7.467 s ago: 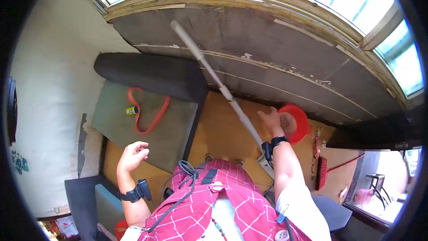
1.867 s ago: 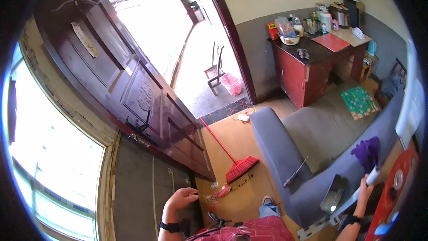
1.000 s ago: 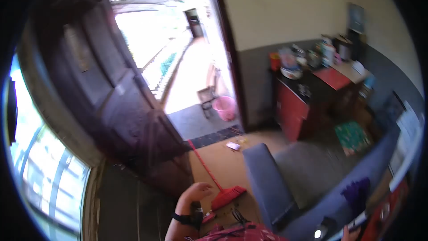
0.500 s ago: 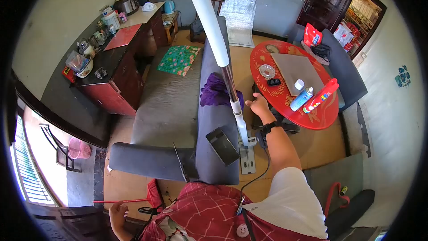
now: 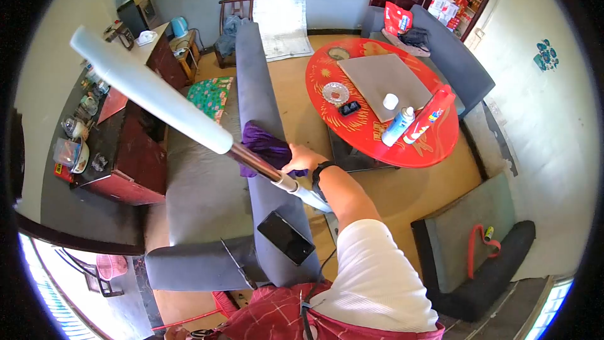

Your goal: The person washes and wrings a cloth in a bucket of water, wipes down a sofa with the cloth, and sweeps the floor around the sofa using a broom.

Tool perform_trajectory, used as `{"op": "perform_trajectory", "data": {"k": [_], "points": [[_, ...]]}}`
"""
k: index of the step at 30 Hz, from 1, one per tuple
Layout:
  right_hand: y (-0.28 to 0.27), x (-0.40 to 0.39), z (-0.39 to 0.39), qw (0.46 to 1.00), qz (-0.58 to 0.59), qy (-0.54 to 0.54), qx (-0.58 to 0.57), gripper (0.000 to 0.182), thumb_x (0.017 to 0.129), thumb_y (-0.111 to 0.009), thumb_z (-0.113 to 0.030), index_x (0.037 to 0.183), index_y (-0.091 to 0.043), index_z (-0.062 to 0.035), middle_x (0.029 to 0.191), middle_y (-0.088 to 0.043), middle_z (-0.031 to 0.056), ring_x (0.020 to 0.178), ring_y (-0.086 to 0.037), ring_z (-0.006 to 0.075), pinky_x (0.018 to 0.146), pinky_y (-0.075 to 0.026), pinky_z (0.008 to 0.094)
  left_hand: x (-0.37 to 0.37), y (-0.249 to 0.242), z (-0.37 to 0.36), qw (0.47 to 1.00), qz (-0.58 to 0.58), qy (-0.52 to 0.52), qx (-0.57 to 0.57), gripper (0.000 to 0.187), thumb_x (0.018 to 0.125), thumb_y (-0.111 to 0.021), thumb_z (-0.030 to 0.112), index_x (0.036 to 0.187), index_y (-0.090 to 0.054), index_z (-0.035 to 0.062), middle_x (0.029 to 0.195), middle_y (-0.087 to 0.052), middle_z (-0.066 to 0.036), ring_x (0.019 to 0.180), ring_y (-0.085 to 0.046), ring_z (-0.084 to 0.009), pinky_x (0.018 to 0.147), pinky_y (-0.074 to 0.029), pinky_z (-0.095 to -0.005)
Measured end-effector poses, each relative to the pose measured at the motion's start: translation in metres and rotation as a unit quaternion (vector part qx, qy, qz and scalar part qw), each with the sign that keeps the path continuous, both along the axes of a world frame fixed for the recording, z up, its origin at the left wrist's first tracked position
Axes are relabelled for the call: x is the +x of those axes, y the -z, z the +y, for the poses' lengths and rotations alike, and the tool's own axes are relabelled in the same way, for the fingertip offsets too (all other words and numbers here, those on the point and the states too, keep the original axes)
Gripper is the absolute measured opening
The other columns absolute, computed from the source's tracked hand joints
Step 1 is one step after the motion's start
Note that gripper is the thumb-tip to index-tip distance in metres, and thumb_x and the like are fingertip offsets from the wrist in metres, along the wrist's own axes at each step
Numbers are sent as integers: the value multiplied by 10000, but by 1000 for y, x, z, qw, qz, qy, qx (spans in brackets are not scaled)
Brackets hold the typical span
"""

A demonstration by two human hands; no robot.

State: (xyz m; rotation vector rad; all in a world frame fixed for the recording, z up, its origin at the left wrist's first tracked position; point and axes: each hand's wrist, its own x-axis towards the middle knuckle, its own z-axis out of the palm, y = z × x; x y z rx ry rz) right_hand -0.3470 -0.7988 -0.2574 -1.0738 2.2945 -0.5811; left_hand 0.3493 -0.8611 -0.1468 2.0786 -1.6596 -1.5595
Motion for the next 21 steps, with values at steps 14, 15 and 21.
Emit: {"op": "perform_trajectory", "data": {"k": [14, 15, 21], "points": [[-129, 20, 12, 967, 56, -92, -233, 172, 710, -609, -198, 754, -632, -34, 685, -602, 81, 616, -571, 172, 549, -443, 325, 19, 20, 23, 971, -61, 113, -203, 255, 760, -622, 158, 929, -626, -33, 808, -615, -226, 743, -603, -319, 657, -465, -410], [-147, 18, 14, 938, 70, -172, -294, 121, 771, -580, -164, 759, -621, -51, 678, -581, 41, 606, -543, 130, 524, -424, 291, 23, 11, 36, 973, -62, 82, -207, 277, 757, -637, 167, 960, -632, -22, 818, -621, -223, 747, -609, -318, 669, -474, -402], [-197, -130, 76, 858, -99, 265, -429, 326, 826, -620, -215, 1064, -629, 7, 1052, -606, 107, 901, -589, 210, 794, -478, 360, 77, 21, 136, 969, -66, -151, -187, 285, 783, -663, 169, 1008, -647, -4, 783, -645, -78, 725, -588, -140, 667, -484, -298]]}}
